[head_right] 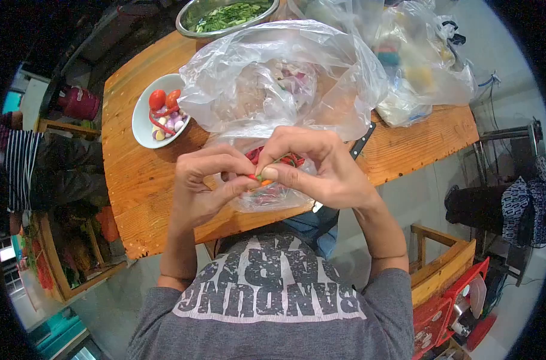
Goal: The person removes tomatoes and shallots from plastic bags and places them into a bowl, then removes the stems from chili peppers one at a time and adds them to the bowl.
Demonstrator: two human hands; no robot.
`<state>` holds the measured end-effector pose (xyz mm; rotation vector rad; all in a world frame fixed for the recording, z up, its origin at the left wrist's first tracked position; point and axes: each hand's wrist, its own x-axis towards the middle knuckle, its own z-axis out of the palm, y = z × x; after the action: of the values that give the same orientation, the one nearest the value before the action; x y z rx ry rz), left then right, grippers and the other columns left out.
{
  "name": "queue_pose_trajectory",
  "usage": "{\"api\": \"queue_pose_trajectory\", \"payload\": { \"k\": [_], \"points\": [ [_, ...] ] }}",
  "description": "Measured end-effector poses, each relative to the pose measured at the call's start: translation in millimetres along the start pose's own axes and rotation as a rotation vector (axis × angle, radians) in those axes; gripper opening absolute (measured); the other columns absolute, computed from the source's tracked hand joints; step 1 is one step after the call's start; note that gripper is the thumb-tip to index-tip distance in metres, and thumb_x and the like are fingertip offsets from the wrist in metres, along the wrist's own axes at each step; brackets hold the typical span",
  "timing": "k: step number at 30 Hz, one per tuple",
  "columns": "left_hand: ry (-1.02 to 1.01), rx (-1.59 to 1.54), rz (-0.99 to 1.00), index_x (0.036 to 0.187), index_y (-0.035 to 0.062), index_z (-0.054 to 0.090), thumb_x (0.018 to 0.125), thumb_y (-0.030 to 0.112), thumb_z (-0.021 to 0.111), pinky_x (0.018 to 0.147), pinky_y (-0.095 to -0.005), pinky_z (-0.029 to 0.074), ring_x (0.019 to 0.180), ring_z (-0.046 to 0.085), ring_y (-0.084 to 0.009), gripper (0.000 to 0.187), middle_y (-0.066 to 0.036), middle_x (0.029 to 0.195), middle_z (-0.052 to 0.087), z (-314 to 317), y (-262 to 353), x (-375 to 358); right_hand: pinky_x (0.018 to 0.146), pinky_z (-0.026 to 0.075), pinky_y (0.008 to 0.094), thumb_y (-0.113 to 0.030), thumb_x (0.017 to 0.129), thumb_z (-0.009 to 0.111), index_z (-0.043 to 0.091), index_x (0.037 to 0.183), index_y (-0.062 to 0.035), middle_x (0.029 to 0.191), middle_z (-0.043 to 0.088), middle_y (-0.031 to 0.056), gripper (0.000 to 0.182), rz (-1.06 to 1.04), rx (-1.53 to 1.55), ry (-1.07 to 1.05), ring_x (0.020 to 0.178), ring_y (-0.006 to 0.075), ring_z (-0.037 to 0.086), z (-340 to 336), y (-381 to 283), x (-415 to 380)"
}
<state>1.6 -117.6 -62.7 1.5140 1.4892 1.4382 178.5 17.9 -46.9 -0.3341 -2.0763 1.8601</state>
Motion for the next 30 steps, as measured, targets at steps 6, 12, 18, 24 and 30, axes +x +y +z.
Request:
{"api": "queue_pose_trajectory", "payload": {
  "k": [6,12,18,24,30],
  "points": [
    [0.257,0.31,0.101,0.094,0.0059,0.077,0.077,0.002,0.077,0.062,-0.0282,0.05,0.071,0.065,-0.0132,0.017,-0.007,0.089,0.071,-48,-1,8,0.081,0.047,0.0284,-0.007,0.082,0.072,0.072,0.097,-0.0032,0.092,0.07,0.0054,0.015,-0.161,-0.409,0.363,0.087,0.0134,0.062,-17,-10,24],
    [0.33,0.83,0.134,0.101,0.0057,0.075,0.081,-0.002,0.071,0.079,-0.034,0.052,0.09,0.068,-0.0227,0.022,-0.008,0.098,0.07,-104,-55,6,0.085,0.05,0.0364,-0.004,0.077,0.07,0.071,0.096,-0.0041,0.095,0.07,0.0088,0.02,-0.376,-1.042,0.525,0.087,0.0252,0.064,-36,10,39],
    [0.249,0.801,0.012,0.105,0.0037,0.073,0.084,-0.007,0.063,0.084,-0.035,0.053,0.096,0.068,-0.0248,0.025,-0.011,0.106,0.07,-102,-81,-10,0.075,0.05,0.036,-0.008,0.078,0.072,0.07,0.091,-0.0059,0.092,0.067,0.0055,0.013,-0.133,-0.936,0.083,0.093,0.0235,0.063,9,4,3],
    [0.315,0.79,-0.007,0.108,0.0039,0.072,0.083,-0.009,0.061,0.084,-0.0361,0.053,0.097,0.067,-0.0261,0.03,-0.011,0.109,0.069,-99,-82,-9,0.071,0.05,0.0395,-0.017,0.078,0.073,0.068,0.086,-0.0057,0.084,0.062,0.0063,0.015,-0.062,-1.212,-0.151,0.086,0.0253,0.06,16,45,-3],
    [0.349,0.712,0.142,0.106,0.008,0.073,0.079,-0.003,0.069,0.08,-0.0373,0.055,0.095,0.068,-0.0271,0.029,-0.01,0.105,0.07,-71,-33,-4,0.07,0.048,0.04,-0.016,0.076,0.073,0.066,0.082,-0.0062,0.084,0.061,0.0067,0.013,-0.157,-1.171,-0.113,0.089,0.0254,0.058,15,32,-1]
  ]
}}
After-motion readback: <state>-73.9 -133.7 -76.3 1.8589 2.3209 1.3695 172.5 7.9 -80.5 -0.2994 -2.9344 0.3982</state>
